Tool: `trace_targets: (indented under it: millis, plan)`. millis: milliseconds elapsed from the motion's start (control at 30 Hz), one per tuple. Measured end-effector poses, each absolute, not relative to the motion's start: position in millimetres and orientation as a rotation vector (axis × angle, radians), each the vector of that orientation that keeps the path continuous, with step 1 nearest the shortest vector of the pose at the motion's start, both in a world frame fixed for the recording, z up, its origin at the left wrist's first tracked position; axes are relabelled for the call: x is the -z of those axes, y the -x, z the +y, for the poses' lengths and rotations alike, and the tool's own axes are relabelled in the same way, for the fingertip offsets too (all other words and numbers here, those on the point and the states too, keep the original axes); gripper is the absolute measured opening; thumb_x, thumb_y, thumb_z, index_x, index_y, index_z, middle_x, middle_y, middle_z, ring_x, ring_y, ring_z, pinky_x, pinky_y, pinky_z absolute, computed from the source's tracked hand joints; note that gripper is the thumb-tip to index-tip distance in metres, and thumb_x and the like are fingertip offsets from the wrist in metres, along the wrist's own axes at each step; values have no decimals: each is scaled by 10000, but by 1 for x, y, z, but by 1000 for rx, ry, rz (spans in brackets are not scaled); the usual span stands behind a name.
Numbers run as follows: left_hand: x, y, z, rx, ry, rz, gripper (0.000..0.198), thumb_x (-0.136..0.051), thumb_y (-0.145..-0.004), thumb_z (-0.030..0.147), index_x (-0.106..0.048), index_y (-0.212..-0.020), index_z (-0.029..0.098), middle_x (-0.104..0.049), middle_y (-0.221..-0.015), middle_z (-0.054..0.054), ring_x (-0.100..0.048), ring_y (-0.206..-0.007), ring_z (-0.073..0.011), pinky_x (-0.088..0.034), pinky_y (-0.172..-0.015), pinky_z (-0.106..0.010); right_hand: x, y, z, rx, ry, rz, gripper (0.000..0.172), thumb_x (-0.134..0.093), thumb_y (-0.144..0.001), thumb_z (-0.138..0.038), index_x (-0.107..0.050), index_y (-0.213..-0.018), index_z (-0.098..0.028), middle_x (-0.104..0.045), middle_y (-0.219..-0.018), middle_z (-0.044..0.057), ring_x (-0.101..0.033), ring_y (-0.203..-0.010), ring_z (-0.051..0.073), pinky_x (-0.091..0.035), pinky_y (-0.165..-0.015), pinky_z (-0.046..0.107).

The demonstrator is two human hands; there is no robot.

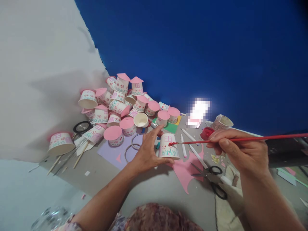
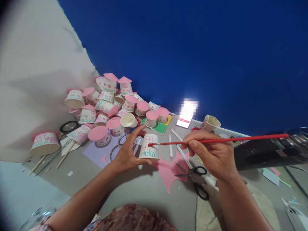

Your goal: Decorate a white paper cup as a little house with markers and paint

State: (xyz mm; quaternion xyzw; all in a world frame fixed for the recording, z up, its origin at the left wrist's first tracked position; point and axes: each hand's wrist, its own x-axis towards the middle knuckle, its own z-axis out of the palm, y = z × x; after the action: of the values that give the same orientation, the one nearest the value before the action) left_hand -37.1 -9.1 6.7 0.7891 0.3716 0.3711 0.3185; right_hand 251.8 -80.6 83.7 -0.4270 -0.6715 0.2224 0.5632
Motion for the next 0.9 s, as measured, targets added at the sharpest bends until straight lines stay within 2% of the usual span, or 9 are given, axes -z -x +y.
trace_targets:
  millis: [433,700,900]
  plan:
    - [-10,36,-9,-1009,-2035,1000,1253,-940,-619,713,-347,-1658,339,-644,-1424,-134,-641,-1260,-369,-455,-1139,-576,-84,-254,-80,-523,939,-1562,131,-700,-1035,-249,-825,-1002,-233,-788,-833,47,-666,-618,155,-523,-488,289]
    - [-11,37,-10,-1011,-1929,1019,1232,-906,-614,771,-395,-1634,304,-651,-1398,-140,-623,-1253,-366,-470,-1125,-561,-83,-252,-79,-522,944,-1543,128,-713,-1030,-280,-826,-995,-232,-788,-809,45,-643,-576,144,-501,-458,287]
    - [-9,37,-8,-1059,-1952,961,1146,-888,-659,759,-425,-1610,318,-551,-1564,-148,-584,-1356,-369,-473,-1160,-538,-87,-258,-80,-495,949,-1491,124,-720,-1025,-287,-831,-991,-244,-788,-822,52,-689,-660,177,-506,-475,302]
